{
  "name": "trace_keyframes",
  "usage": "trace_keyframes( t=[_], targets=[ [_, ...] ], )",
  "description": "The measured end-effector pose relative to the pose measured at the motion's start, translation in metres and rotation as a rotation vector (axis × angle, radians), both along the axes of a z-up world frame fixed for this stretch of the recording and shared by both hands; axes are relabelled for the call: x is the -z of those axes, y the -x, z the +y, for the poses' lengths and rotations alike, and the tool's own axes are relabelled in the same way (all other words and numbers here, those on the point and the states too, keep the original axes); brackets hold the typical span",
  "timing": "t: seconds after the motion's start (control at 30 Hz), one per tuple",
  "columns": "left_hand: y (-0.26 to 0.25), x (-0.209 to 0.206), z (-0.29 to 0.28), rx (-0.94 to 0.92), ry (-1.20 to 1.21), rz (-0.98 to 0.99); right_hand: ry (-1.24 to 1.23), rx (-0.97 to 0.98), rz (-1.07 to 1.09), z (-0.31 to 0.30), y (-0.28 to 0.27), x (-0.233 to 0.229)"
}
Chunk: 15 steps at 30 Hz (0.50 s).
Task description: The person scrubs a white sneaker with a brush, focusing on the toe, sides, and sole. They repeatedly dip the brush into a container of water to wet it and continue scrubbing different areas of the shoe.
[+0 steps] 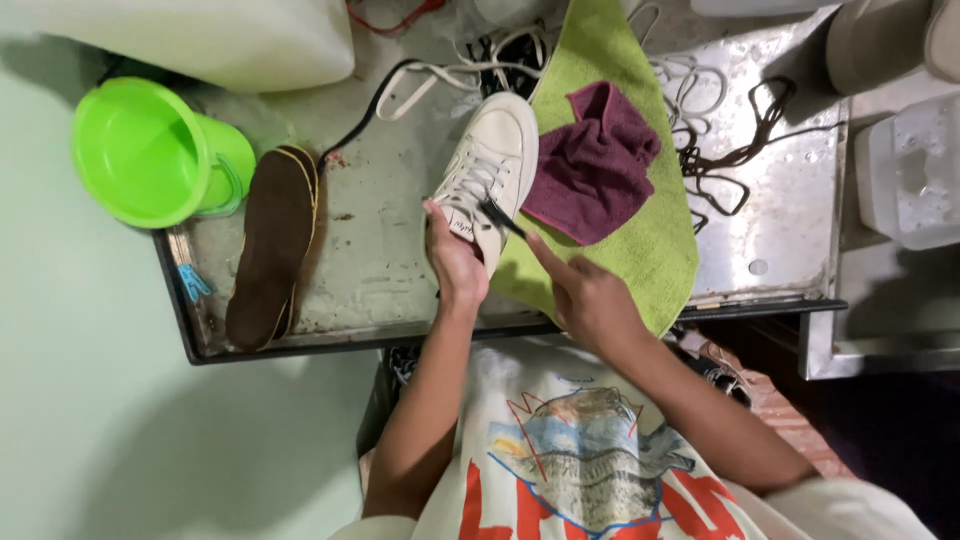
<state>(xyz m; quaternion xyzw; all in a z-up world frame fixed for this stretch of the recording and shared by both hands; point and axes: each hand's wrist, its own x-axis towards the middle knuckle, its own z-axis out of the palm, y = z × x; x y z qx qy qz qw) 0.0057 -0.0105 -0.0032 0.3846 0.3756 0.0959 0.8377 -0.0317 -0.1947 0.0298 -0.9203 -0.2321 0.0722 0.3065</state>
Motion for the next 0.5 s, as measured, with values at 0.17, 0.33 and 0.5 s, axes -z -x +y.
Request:
trace_keyframes(
  t=[0.17, 0.33, 0.5],
  targets=[
    [0.0, -0.018, -0.011, 0.004, -0.042, 0.02, -0.01, 0.028, -0.042, 0.018, -0.006, 0.009],
    [-0.001, -0.028, -0.01, 0.013, -0.066, 0.03, -0.072, 0.009, -0.157, 0.038, -0.029, 0.0],
    [-0.001, 0.006, -0.002, 0.003, -0.02, 0.004, -0.005, 0.014, -0.012, -0.001, -0.002, -0.009]
  ],
)
